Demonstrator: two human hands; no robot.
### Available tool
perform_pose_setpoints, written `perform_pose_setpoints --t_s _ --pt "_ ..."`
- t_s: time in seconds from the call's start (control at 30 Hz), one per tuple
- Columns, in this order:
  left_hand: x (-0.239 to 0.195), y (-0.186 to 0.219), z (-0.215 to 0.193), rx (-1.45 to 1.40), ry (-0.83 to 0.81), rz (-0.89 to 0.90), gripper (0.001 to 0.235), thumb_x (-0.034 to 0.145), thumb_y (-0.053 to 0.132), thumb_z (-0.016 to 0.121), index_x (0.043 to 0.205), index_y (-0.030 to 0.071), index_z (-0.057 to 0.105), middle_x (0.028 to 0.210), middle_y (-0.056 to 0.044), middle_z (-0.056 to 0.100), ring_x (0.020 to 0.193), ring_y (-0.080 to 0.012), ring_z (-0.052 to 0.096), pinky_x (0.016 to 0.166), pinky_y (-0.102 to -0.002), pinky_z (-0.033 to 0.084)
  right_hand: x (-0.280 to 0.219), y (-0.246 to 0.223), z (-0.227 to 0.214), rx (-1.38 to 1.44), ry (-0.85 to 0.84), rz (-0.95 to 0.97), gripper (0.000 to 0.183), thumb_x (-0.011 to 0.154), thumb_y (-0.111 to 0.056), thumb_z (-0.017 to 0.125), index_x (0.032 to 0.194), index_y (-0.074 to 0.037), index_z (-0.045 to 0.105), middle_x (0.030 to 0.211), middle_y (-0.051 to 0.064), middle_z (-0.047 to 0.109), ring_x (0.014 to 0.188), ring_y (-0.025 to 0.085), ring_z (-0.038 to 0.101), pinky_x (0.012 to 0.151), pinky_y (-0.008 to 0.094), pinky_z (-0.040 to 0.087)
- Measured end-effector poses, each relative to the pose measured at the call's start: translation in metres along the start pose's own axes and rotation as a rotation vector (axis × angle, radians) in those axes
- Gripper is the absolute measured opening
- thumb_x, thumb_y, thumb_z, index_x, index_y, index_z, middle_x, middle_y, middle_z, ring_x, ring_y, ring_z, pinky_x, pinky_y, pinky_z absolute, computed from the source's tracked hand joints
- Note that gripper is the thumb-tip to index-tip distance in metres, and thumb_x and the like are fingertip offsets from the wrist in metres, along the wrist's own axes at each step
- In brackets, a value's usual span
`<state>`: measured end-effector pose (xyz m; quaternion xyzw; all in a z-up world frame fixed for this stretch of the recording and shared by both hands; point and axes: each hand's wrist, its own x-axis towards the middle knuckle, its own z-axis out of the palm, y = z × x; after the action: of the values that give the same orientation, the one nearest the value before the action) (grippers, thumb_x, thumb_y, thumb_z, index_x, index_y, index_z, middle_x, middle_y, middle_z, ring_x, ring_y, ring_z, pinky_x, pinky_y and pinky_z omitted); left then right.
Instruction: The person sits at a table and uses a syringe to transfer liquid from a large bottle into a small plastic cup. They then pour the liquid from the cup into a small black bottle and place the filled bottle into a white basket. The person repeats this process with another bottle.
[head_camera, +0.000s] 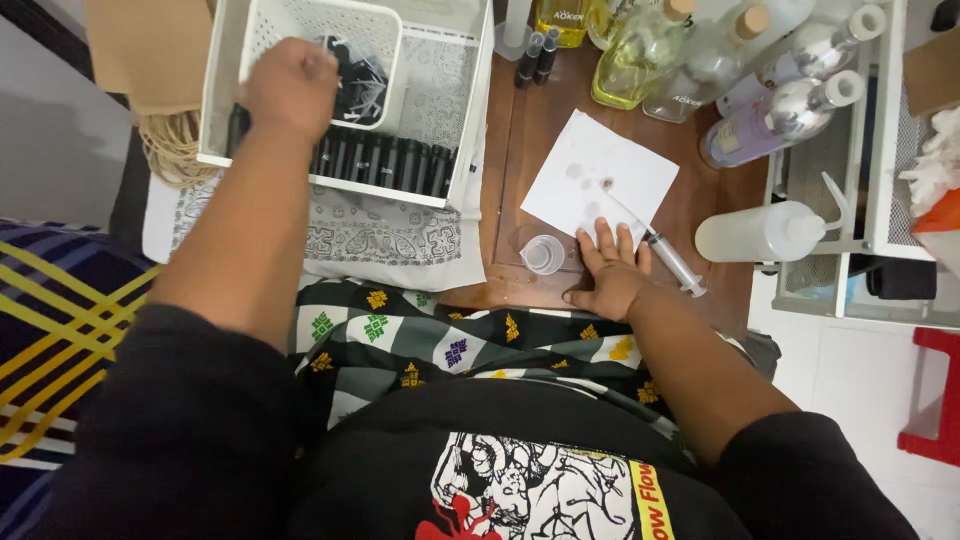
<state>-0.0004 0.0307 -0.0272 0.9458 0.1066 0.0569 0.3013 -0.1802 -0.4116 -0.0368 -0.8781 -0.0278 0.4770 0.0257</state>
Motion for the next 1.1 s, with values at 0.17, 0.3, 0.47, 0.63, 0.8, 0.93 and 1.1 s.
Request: perform_pose_setpoints --t_s 0.17,0.3,0.47,0.63,0.8,0.93,1.1 --pt "-0.084 0.085 -0.042 -0.413 -0.005 -0.198 0.01 0.097 0.034 0.067 0.099 0.025 0.072 0.098 0.005 0.066 0.093 -0.0147 0.061 0.083 -0.035 0.054 0.017 0.013 0.017 0.015 0.106 -0.045 0.114 0.083 -0.065 0.064 0.165 -0.035 -0.009 0.173 0.0 -0.027 0.157 0.028 -0.029 0.123 0.054 -0.016" --pt "-0.136 0.131 -0.066 -0.608 -0.139 -0.357 0.006 0.095 0.025 0.066 0.097 0.028 0.071 0.126 0.002 0.076 0.124 -0.0209 0.066 0.112 -0.049 0.046 0.005 0.016 0.019 0.094 0.197 -0.118 0.109 0.082 -0.064 0.062 0.166 -0.032 0.0 0.174 0.001 -0.021 0.159 0.027 -0.024 0.123 0.053 -0.014" --pt "-0.179 0.139 -0.051 -0.775 -0.143 -0.19 0.014 0.095 0.026 0.069 0.104 0.018 0.074 0.08 0.002 0.066 0.071 -0.0048 0.053 0.066 -0.017 0.039 0.044 0.052 0.055 0.346 0.565 -0.311 0.094 0.08 -0.056 0.073 0.161 -0.027 0.036 0.175 0.004 0.017 0.16 0.034 0.009 0.126 0.061 0.004" --pt "-0.2 0.154 -0.04 -0.626 -0.347 -0.134 0.02 0.097 0.031 0.07 0.113 0.019 0.075 0.09 -0.006 0.072 0.079 -0.0152 0.066 0.071 -0.027 0.05 0.056 0.059 0.068 0.383 0.797 -0.352 0.059 0.087 -0.038 0.076 0.142 -0.021 0.064 0.166 0.008 0.041 0.154 0.039 0.03 0.126 0.053 0.024" --pt "-0.232 0.189 -0.032 -0.466 -0.499 0.124 0.021 0.084 0.029 0.078 0.102 0.019 0.079 0.077 -0.008 0.072 0.072 -0.0188 0.065 0.069 -0.032 0.051 0.029 0.05 0.063 0.792 0.965 -0.365 0.023 0.091 -0.033 0.074 0.113 -0.036 0.079 0.117 -0.011 0.073 0.118 0.016 0.066 0.108 0.034 0.049" --pt "-0.252 0.187 0.016 -0.413 -0.569 0.222 0.014 0.087 0.029 0.073 0.098 0.022 0.08 0.08 -0.007 0.073 0.074 -0.0227 0.068 0.069 -0.033 0.052 -0.023 0.008 0.062 1.722 0.572 -0.476 0.028 0.103 -0.015 0.061 0.128 -0.01 0.071 0.112 0.015 0.074 0.09 0.024 0.076 0.076 0.036 0.067" --pt "-0.281 0.204 0.042 -0.221 -0.662 0.288 0.018 0.083 0.036 0.07 0.09 0.021 0.077 0.074 -0.005 0.074 0.081 -0.0271 0.074 0.072 -0.036 0.056 -0.024 0.005 0.09 1.85 0.46 -0.665 0.038 0.097 -0.011 0.07 0.134 -0.003 0.065 0.107 0.017 0.074 0.088 0.027 0.076 0.076 0.038 0.067"
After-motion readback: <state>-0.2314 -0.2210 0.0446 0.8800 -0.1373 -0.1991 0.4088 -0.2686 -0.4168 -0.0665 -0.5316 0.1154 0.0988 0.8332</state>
